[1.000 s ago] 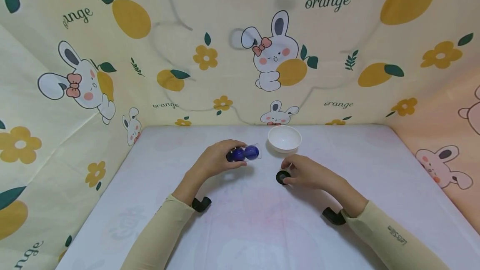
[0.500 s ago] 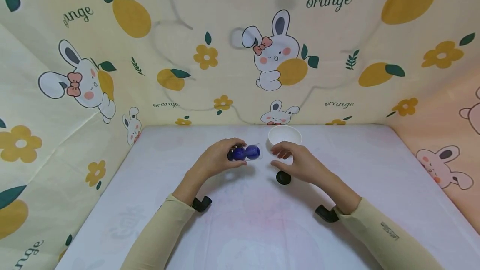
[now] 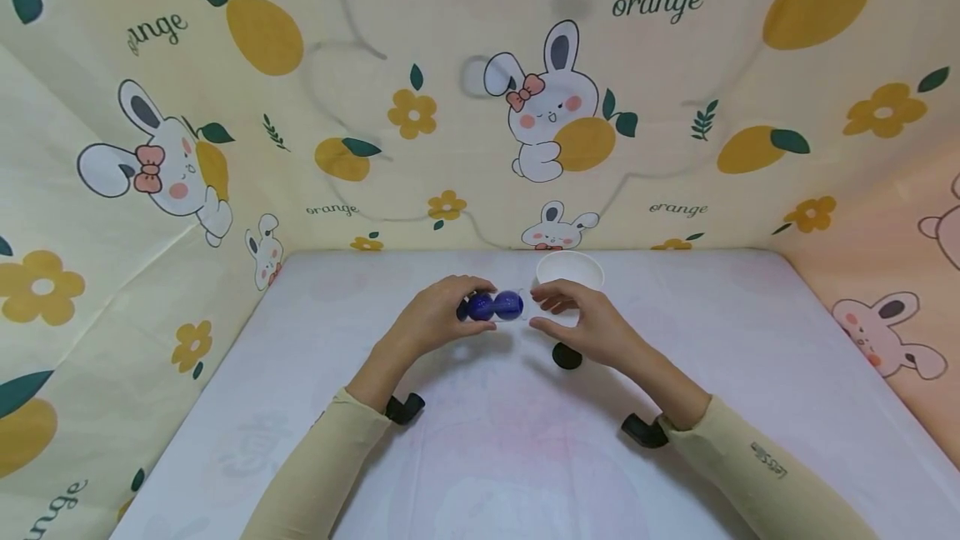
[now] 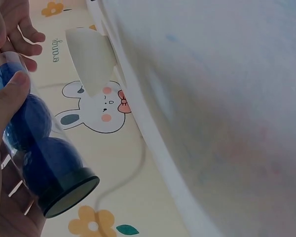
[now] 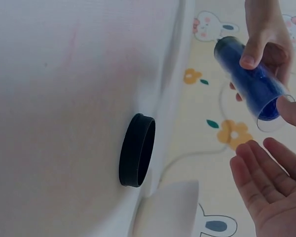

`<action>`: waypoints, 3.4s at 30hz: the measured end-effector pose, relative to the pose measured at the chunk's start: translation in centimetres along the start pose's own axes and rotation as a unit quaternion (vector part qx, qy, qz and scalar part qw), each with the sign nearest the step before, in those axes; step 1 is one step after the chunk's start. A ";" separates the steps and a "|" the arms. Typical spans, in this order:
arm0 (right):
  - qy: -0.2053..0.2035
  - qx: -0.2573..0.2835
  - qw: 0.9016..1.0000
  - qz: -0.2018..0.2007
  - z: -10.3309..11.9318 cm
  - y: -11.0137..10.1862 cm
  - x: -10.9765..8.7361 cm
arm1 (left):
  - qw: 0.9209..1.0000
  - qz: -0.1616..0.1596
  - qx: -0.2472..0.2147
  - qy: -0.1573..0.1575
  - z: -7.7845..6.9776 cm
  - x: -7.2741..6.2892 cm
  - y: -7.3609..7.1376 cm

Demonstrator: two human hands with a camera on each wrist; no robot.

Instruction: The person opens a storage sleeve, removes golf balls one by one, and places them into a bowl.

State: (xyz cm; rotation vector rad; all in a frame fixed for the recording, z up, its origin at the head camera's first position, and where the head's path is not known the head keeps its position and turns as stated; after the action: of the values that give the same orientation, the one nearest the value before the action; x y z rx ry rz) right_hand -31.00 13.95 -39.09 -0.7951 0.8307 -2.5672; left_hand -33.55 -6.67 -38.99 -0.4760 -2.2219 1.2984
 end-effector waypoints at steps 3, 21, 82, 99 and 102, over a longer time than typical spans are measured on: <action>0.001 0.005 1.000 -0.003 0.0 0.1 0.0 | 1.000 -0.001 0.009 0.004 -0.1 0.0 0.1; 0.006 0.027 1.000 -0.003 -0.2 0.5 0.0 | 0.998 -0.027 0.032 0.037 -1.0 -0.2 -0.4; 0.016 0.064 0.998 -0.008 -0.9 1.0 -0.1 | 0.988 -0.082 0.085 0.096 -2.1 -0.4 -1.1; 0.020 0.048 0.999 -0.004 -1.2 1.1 -0.1 | 0.992 -0.067 0.060 0.087 -1.8 -0.4 -0.9; 0.019 0.048 0.999 -0.005 -1.0 1.1 -0.1 | 0.993 -0.067 0.054 0.084 -1.7 -0.5 -0.9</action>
State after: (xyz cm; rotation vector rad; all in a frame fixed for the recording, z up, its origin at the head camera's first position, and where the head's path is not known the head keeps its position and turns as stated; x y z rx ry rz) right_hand -31.42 13.61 -40.50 -0.7249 0.7089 -2.6172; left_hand -32.17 -6.17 -37.65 -0.3739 -1.9982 1.2528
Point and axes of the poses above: each hand's wrist, its own x-axis towards the middle knuckle, its own y-axis out of the palm, z = x × y, the point moved 8 cm from there along x, towards the middle knuckle, and after that the axes turned 5 degrees about -y, right-handed, at the moved point
